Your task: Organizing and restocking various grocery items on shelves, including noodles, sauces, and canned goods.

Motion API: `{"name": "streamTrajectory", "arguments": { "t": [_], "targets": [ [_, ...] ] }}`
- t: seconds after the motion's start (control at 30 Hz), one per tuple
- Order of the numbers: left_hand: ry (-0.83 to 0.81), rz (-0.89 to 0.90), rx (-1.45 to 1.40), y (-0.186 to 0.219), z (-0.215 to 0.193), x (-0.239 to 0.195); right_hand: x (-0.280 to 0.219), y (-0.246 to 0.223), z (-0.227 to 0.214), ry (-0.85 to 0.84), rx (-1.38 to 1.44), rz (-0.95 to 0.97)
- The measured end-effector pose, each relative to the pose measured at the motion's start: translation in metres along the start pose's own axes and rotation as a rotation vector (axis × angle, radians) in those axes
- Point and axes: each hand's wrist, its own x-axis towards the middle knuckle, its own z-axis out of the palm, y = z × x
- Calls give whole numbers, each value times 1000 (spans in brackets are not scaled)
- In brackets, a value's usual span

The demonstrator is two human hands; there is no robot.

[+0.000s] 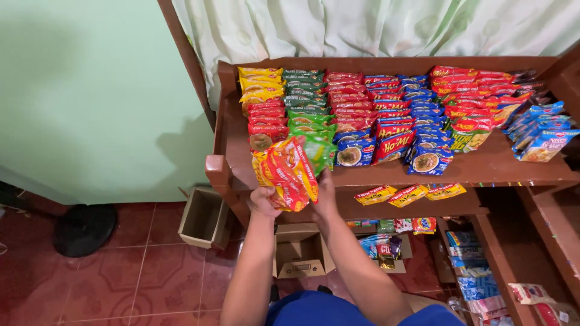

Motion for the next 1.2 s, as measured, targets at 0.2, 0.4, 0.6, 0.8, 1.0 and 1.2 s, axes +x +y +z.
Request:
{"name": "streamTrajectory", "arguments": {
  "t": [0.2,0.4,0.6,0.8,1.0,1.2],
  "targets": [
    [37,33,91,23,29,-1,-1,-27,-21,-58,-547,-169],
    [-1,-104,402,34,14,10,1,-61,-33,-190,-858,-328],
    [33,-72,510,35,2,13,16,-33,-59,28,-1509,-668],
    [79,-67,418,37,-10,7,9,-35,-45,116,-1366,-668],
    [76,-59,326,33,-20,8,6,-23,-28,-15,-1224,-875],
    [92,-104,344,41,-37,3,18,-2,-17,-33,-1290,-715]
  ]
}}
